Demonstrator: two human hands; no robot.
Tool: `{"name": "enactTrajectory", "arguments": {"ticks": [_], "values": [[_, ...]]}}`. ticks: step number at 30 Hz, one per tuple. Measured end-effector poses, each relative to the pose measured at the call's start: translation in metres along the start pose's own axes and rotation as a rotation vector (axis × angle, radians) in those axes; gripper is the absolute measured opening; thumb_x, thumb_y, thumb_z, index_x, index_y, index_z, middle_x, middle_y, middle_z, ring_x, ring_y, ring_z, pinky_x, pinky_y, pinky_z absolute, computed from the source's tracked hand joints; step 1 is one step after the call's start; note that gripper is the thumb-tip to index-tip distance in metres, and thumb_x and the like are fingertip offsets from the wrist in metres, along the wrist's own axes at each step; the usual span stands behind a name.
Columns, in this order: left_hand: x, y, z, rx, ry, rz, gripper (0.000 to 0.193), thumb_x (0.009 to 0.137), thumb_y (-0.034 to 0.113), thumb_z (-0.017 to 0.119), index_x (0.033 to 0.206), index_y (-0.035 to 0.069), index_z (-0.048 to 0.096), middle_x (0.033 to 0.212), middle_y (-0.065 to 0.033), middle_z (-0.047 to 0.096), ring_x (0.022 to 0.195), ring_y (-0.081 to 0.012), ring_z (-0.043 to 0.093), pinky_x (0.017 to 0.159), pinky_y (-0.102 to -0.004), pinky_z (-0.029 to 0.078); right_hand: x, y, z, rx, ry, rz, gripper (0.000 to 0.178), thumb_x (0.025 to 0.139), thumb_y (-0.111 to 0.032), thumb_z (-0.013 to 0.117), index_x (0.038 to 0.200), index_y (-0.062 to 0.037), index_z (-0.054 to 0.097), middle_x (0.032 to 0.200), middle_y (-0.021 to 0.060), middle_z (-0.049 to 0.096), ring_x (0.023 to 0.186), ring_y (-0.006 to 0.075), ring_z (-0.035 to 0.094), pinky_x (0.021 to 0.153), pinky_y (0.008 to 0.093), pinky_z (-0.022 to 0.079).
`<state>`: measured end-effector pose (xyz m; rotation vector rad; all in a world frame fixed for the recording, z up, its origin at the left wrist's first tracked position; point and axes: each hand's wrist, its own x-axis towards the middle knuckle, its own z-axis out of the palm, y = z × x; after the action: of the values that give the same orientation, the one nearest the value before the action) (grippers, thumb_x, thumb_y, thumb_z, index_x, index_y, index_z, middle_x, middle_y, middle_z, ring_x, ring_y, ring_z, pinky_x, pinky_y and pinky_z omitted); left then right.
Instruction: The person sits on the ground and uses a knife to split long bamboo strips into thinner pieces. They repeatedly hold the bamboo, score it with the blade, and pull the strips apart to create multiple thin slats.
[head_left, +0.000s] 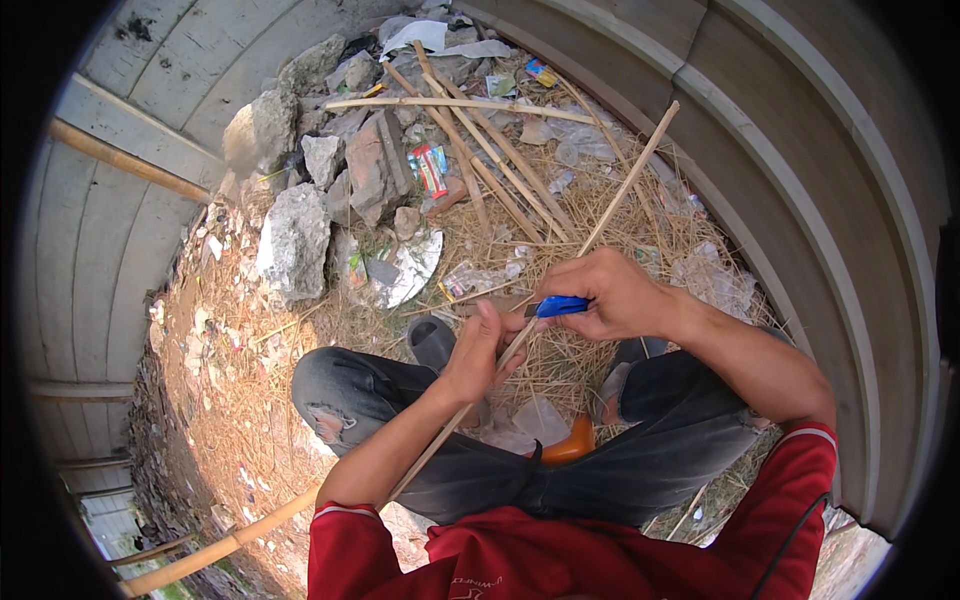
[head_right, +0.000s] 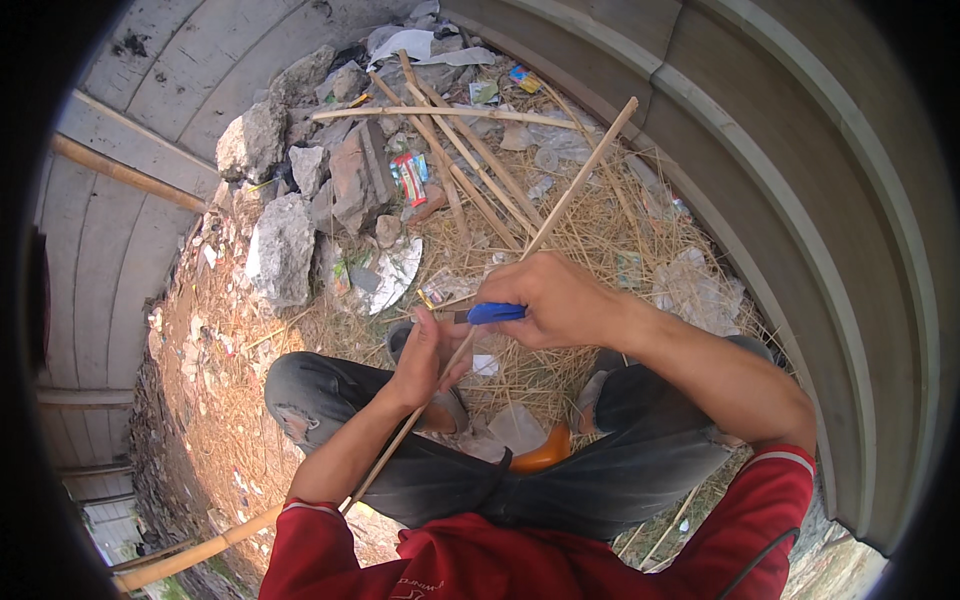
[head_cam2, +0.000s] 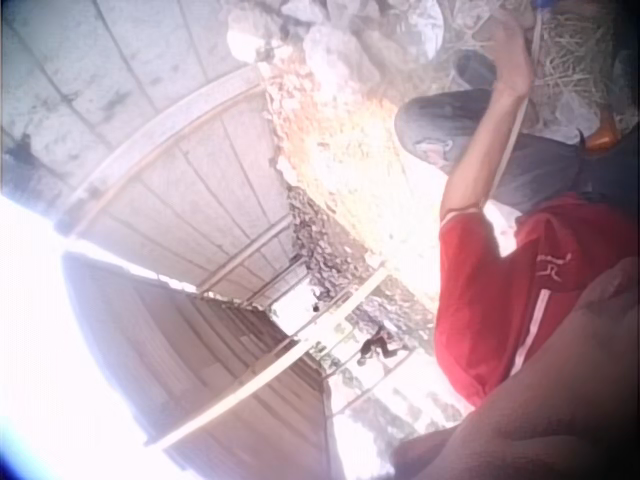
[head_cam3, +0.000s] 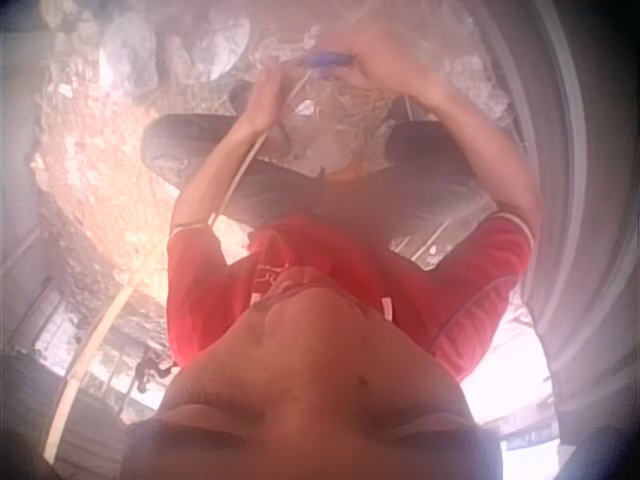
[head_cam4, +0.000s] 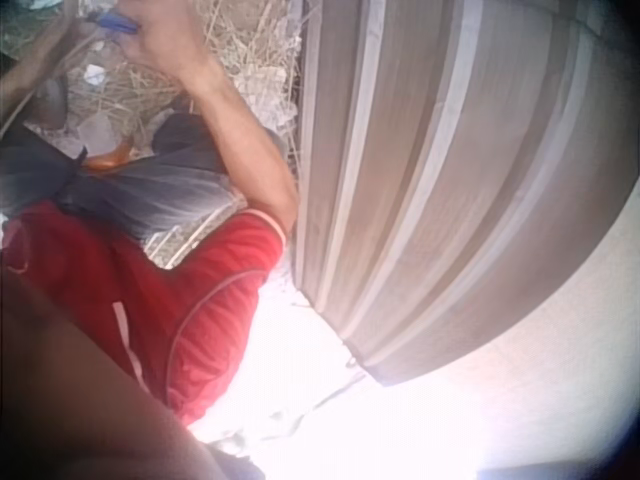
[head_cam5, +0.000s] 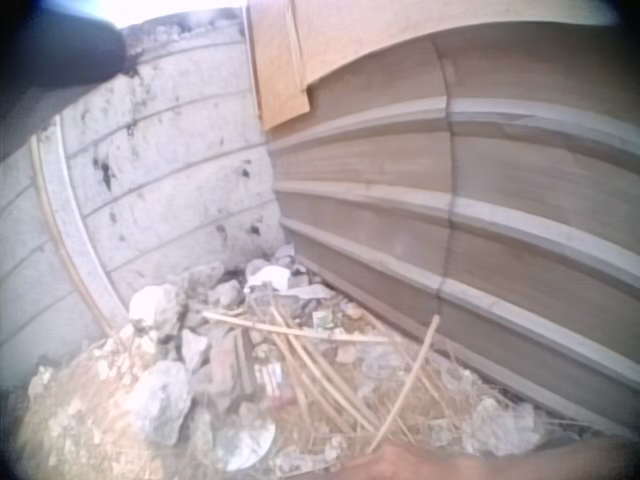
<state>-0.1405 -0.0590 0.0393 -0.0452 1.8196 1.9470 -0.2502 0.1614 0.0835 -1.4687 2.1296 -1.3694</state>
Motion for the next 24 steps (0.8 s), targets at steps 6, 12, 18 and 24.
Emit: {"name": "enactTrajectory", "arguments": {"ticks": [6, 12, 18, 24], "values": [[0.0, 0.008, 0.007, 0.085, -0.002, 0.043, 0.105, 0.095, 0.08, 0.009, 0.137, -0.001, 0.059, 0.055, 0.0011, 0.046, 0.045, -0.007, 0.04, 0.045, -0.0232, 0.031, -0.004, -0.005, 0.011, 0.085, 0.139, 0.217, 0.022, 0.092, -0.02, 0.074, 0.086, -0.0015, 0.064, 0.066, 0.0099, 0.064, 0.049, 0.0182, 0.06, 0.046, 0.0345, 0.042], [-0.001, -0.008, 0.004, 0.245, 0.067, -0.009, 0.079, 0.105, 0.065, 0.027, 0.141, 0.001, 0.057, 0.057, 0.0011, 0.044, 0.053, -0.0087, 0.045, 0.052, -0.0266, 0.037, 0.018, -0.019, -0.039, 0.555, 0.677, 0.413, 0.024, 0.102, -0.024, 0.064, 0.105, -0.0007, 0.059, 0.076, 0.0095, 0.07, 0.033, 0.0068, 0.045, 0.032, 0.0205, 0.033], [0.002, -0.011, -0.005, 0.002, 0.078, 0.057, 0.056, 0.108, 0.04, 0.049, 0.142, -0.003, 0.054, 0.059, 0.0048, 0.039, 0.053, -0.0048, 0.039, 0.049, -0.0238, 0.031, 0.0, 0.0, -0.074, -0.102, 0.705, 0.429, 0.031, 0.1, -0.031, 0.066, 0.1, -0.0006, 0.061, 0.073, 0.0069, 0.067, 0.046, 0.0082, 0.051, 0.043, 0.0268, 0.039], [0.004, 0.009, -0.006, -0.001, 0.161, 0.083, 0.049, 0.106, 0.028, 0.056, 0.143, -0.004, 0.053, 0.064, 0.006, 0.041, 0.054, -0.0031, 0.038, 0.048, -0.0225, 0.029, -0.009, -0.018, -0.052, 0.048, 0.19, 0.665, 0.039, 0.103, -0.036, 0.055, 0.09, 0.0002, 0.062, 0.065, 0.0129, 0.057, 0.063, 0.0257, 0.059, 0.061, 0.0415, 0.046]]}}
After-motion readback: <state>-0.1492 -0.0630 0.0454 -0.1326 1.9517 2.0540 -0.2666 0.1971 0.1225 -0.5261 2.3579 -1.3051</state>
